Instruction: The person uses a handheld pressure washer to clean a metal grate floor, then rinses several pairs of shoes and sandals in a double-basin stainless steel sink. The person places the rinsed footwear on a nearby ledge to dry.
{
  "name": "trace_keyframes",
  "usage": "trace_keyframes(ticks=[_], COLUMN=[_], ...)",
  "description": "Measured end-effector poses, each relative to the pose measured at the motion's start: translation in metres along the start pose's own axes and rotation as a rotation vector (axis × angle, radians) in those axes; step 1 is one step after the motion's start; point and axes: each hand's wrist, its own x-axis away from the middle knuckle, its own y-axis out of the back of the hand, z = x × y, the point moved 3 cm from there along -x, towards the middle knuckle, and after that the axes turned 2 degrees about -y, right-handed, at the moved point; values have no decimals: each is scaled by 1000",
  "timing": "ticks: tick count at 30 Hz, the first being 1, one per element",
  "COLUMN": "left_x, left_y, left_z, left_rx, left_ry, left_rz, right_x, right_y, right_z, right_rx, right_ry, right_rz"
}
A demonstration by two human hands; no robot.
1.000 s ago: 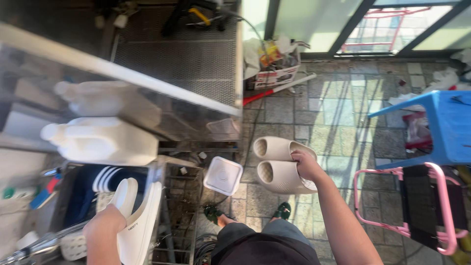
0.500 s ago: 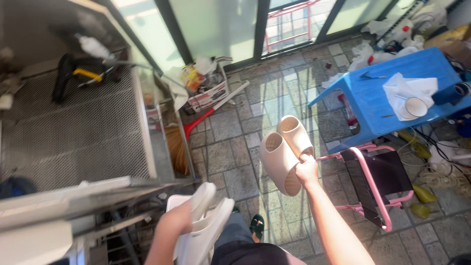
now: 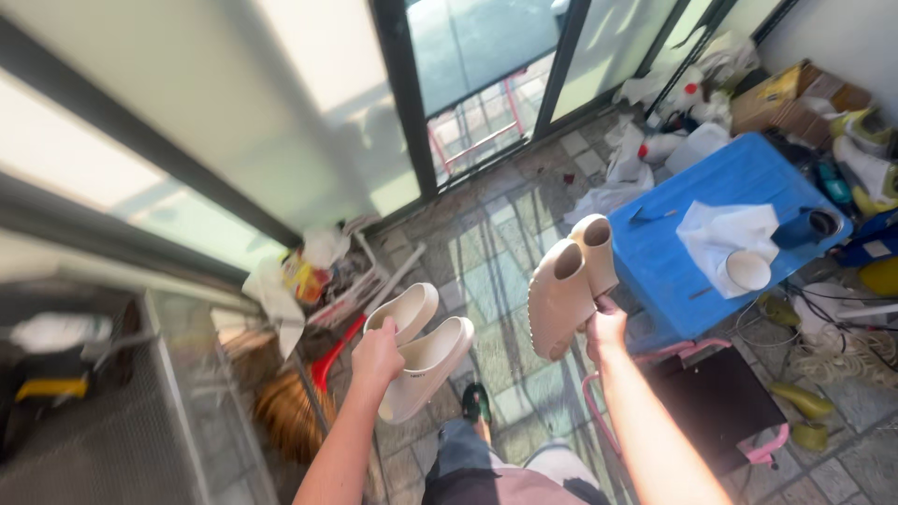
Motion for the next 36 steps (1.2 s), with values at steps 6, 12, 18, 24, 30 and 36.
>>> trace_keyframes(ticks=[6,12,18,24,30,36], left_x=[-173,-321,-450,-532,-625,-705], left_y=[30,61,73,90,111,140], left_z=[-74,-170,-238,-282,-305,-314], left_rx=[239,619,669,764,705,721], left_ry=[-147,-206,-134,-161,-161,-169], left_rz=[-264,-384,-477,-445,-386,-329], right_x=[-122,-263,-383,-462,-536,-597], right_y=[-57,-121,-180,-223,-273,-331], right_z=[81,140,196,236,272,283], right_rx=[-475,-550,-399,-396,-282,-238], right_ry=[7,46,-87,-200,-158,-114], right_rz=[244,370,404,381,408,307])
